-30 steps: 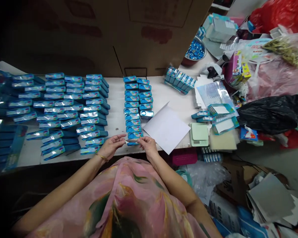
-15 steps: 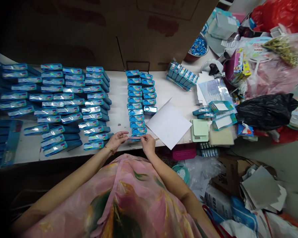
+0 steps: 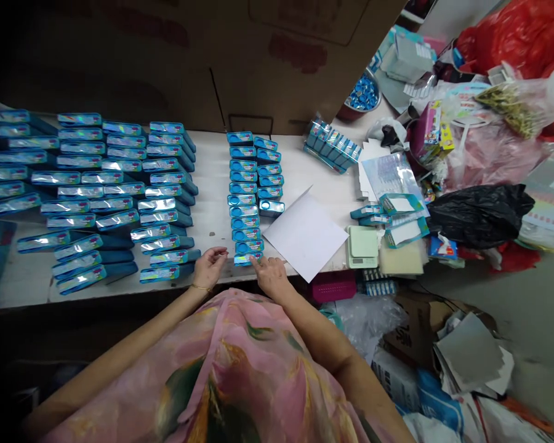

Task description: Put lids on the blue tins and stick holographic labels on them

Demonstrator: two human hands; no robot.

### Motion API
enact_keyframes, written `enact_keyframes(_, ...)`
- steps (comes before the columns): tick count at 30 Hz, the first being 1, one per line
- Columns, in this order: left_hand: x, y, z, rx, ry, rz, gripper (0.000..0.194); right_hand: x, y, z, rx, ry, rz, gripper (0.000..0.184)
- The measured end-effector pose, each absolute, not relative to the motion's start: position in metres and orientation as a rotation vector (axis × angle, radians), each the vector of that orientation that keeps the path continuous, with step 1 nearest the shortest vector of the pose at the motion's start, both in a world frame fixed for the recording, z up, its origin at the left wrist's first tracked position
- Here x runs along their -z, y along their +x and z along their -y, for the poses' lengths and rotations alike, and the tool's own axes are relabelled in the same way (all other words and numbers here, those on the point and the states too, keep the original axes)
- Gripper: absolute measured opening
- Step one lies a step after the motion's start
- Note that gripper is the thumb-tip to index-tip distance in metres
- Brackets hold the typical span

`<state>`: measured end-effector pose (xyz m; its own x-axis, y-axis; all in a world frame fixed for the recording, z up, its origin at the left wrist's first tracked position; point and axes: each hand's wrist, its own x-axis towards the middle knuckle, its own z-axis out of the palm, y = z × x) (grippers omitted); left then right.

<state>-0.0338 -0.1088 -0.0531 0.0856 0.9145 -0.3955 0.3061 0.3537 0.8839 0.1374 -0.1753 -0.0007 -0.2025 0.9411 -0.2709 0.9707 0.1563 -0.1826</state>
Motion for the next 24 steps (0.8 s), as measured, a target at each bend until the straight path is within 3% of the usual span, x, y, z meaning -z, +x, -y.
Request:
enact_keyframes(3, 0.031, -0.018, 0.097, -0.755, 1.317, -1.47, 0.03, -0.007, 0.167, 0.153, 0.412, 2.037, -2.327, 0.038)
enact_keyframes(8, 0.004, 0.039, 0.077, -0.761, 1.397, -1.309, 0.029, -0.007, 0.241, 0.079, -0.024, 2.159, -2.391, 0.042)
enact_keyframes(12, -0.007, 0.082, 0.063, -0.703, 1.459, -1.327, 0.031, 0.004, 0.292, 0.048, 0.064, 1.823, -2.462, 0.028)
enact_keyframes(20, -0.003, 0.137, 0.033, -0.304, 1.34, -1.152, 0.025, -0.02, 0.356, 0.11, 0.061, 1.712, -2.886, 0.031)
enact_keyframes(24, 0.005, 0.156, 0.037, -0.328, 1.199, -1.159, 0.017, -0.026, 0.369, 0.116, 0.104, 1.66, -2.823, 0.029)
